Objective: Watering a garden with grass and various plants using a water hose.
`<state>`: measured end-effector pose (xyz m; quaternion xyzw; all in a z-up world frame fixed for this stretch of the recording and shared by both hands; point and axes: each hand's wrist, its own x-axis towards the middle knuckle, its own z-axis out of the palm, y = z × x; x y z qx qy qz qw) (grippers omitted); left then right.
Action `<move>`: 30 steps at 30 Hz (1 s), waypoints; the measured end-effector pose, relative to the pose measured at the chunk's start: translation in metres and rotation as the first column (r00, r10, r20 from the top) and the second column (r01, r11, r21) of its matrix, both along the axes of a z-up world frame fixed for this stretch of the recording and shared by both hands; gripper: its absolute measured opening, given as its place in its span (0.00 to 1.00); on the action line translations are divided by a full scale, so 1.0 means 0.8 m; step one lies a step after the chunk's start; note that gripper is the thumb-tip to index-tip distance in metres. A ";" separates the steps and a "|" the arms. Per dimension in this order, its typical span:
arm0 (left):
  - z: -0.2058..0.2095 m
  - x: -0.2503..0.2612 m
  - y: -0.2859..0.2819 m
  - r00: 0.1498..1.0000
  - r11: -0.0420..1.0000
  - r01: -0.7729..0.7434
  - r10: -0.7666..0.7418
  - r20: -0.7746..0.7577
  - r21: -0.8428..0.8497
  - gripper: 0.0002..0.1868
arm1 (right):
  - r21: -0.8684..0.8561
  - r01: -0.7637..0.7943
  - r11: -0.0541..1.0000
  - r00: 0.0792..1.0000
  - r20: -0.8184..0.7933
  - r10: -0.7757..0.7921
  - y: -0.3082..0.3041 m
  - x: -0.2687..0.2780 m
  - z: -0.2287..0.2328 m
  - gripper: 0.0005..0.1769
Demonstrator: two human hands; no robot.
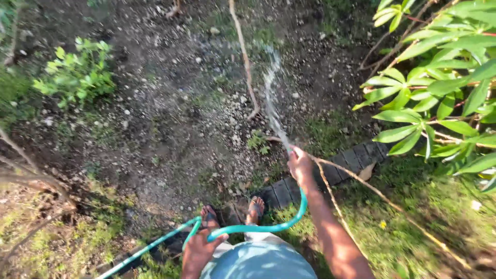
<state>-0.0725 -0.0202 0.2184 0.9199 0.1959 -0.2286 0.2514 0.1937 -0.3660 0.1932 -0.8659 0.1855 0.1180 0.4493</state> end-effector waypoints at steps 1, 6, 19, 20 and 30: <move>0.032 0.013 -0.005 0.996 0.999 0.006 -0.011 -0.094 -0.048 0.32 | 0.061 -0.018 0.998 0.998 0.056 0.015 -0.010 -0.007 -0.013 0.35; 0.077 0.028 -0.018 0.951 0.990 -0.114 0.086 -0.297 -0.078 0.32 | 0.306 0.123 0.944 0.974 -0.218 -0.057 -0.015 -0.042 0.011 0.19; 0.088 0.046 0.014 0.939 0.983 -0.182 0.165 -0.302 -0.027 0.32 | 0.243 0.325 0.914 0.927 -0.273 -0.257 -0.017 -0.042 0.052 0.16; 0.085 0.047 0.022 0.948 0.991 -0.133 0.123 -0.293 -0.012 0.35 | 0.253 0.352 0.901 0.919 -0.277 -0.281 -0.015 -0.044 0.052 0.15; 0.064 0.075 0.126 0.911 0.990 0.136 -0.134 -0.389 -0.025 0.31 | 0.027 0.497 0.867 0.864 -0.114 -0.491 -0.008 -0.145 -0.072 0.10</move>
